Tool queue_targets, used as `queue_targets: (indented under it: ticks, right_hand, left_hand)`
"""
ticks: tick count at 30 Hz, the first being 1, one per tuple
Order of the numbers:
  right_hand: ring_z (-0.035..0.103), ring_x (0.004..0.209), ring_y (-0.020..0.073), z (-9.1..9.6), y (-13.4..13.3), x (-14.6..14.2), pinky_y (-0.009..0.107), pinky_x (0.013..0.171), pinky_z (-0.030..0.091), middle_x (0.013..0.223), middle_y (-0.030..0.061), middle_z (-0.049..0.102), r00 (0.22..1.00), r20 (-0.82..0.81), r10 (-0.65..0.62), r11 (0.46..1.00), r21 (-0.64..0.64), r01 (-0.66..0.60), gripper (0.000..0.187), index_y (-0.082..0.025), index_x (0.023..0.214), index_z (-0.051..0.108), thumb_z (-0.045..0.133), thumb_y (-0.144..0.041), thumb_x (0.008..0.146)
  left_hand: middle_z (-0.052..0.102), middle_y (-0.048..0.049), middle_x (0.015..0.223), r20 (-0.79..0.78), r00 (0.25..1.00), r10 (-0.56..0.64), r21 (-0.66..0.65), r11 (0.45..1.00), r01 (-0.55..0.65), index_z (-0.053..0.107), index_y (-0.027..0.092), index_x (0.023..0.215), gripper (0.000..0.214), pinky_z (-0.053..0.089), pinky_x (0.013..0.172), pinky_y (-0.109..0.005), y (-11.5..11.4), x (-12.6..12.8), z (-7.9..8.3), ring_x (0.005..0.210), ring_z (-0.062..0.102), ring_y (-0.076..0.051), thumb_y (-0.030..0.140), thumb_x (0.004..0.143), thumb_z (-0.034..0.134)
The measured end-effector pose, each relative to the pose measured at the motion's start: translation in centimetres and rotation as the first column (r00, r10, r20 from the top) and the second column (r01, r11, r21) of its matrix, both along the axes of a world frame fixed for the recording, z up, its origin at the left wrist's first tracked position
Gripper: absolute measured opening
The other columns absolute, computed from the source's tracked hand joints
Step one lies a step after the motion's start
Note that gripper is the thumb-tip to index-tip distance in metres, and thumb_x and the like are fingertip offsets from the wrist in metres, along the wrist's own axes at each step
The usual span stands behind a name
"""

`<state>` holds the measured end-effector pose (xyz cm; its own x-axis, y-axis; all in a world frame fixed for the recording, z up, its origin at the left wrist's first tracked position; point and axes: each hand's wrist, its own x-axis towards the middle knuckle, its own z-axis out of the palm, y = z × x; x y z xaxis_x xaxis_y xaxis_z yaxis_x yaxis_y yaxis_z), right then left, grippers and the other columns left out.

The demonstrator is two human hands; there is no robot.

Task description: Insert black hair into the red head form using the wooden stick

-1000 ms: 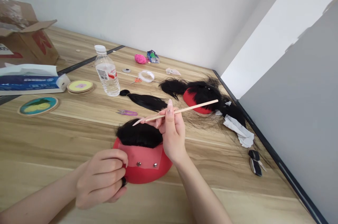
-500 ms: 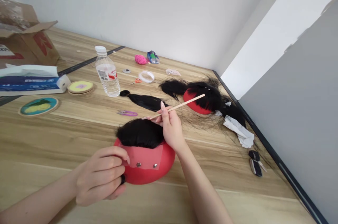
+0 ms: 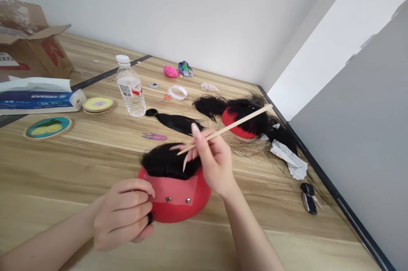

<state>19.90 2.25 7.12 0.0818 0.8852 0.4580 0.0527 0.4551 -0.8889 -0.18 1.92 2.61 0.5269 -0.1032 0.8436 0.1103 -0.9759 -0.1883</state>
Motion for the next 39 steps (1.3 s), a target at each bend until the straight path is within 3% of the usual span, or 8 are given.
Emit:
queue_targets:
  ticks: [2,5,10,16,20,26,39]
  right_hand:
    - [0.062,0.048,0.012,0.0,-1.0,-1.0,0.029,0.062,0.056,0.057,-0.0058,0.059,0.983,0.002,0.184,0.981,-0.066,-0.183,0.021,-0.022,0.083,0.058,0.053,-0.035,0.099]
    - [0.06,0.047,0.0114,-1.0,-1.5,-2.0,0.032,0.067,0.057,0.057,-0.0056,0.06,0.956,0.061,0.285,0.948,-0.163,-0.273,0.021,-0.022,0.087,0.057,0.049,-0.035,0.101]
    - [0.048,0.042,0.0087,-2.3,-0.9,-2.4,0.029,0.065,0.054,0.051,-0.0088,0.05,0.959,0.202,0.198,0.97,-0.182,-0.162,0.022,-0.022,0.087,0.055,0.047,-0.036,0.102]
    - [0.038,0.041,0.008,-2.2,-0.8,-2.4,0.029,0.064,0.05,0.052,-0.0099,0.042,0.952,0.243,0.187,0.972,-0.183,-0.145,0.025,-0.023,0.083,0.054,0.047,-0.038,0.102]
    - [0.039,0.048,0.0091,-2.4,-0.7,-2.5,0.029,0.069,0.049,0.055,-0.0085,0.041,0.952,0.264,0.158,0.981,-0.148,-0.122,0.024,-0.022,0.08,0.055,0.052,-0.035,0.1]
    - [0.038,0.047,0.0084,-2.2,-0.8,-2.5,0.023,0.047,0.035,0.056,-0.0067,0.046,0.95,0.275,0.147,0.979,-0.177,-0.101,0.025,-0.02,0.081,0.059,0.056,-0.04,0.097]
    - [0.042,0.039,0.0069,-2.5,-0.5,-2.6,0.021,0.041,0.038,0.054,-0.0064,0.053,0.981,0.156,0.118,0.967,-0.242,-0.078,0.028,-0.021,0.083,0.058,0.056,-0.046,0.096]
  left_hand:
    - [0.06,0.0015,0.057,0.001,1.0,-0.015,0.007,1.0,0.015,0.057,0.016,0.054,0.04,0.059,0.062,-0.023,-0.1,0.0,-0.4,0.054,0.051,-0.009,0.013,0.093,0.05]
    - [0.059,0.0011,0.059,-0.003,0.999,-0.037,0.011,0.999,0.038,0.056,0.016,0.052,0.041,0.057,0.061,-0.025,-0.4,0.0,-0.9,0.054,0.049,-0.009,0.014,0.093,0.051]
    - [0.056,0.001,0.06,-0.044,0.995,-0.088,0.003,0.996,0.088,0.056,0.017,0.052,0.037,0.055,0.06,-0.026,-0.5,0.3,-1.5,0.054,0.045,-0.011,0.013,0.089,0.055]
    - [0.054,0.0009,0.06,-0.081,0.994,-0.067,0.003,0.998,0.067,0.054,0.017,0.052,0.036,0.054,0.06,-0.027,-0.4,0.3,-1.8,0.056,0.044,-0.012,0.012,0.087,0.058]
    - [0.053,0.0009,0.061,-0.089,0.994,-0.061,0.004,0.998,0.062,0.052,0.017,0.051,0.037,0.053,0.06,-0.028,-0.4,0.3,-2.0,0.056,0.044,-0.012,0.013,0.087,0.058]
    - [0.054,0.0016,0.061,-0.083,0.993,-0.088,-0.006,0.996,0.088,0.053,0.017,0.053,0.034,0.052,0.06,-0.029,-0.2,0.4,-2.4,0.056,0.043,-0.011,0.013,0.086,0.058]
    - [0.053,0.0017,0.06,-0.083,0.994,-0.076,0.003,0.997,0.077,0.054,0.017,0.055,0.029,0.051,0.058,-0.028,-0.2,0.5,-2.1,0.056,0.043,-0.011,0.011,0.083,0.06]
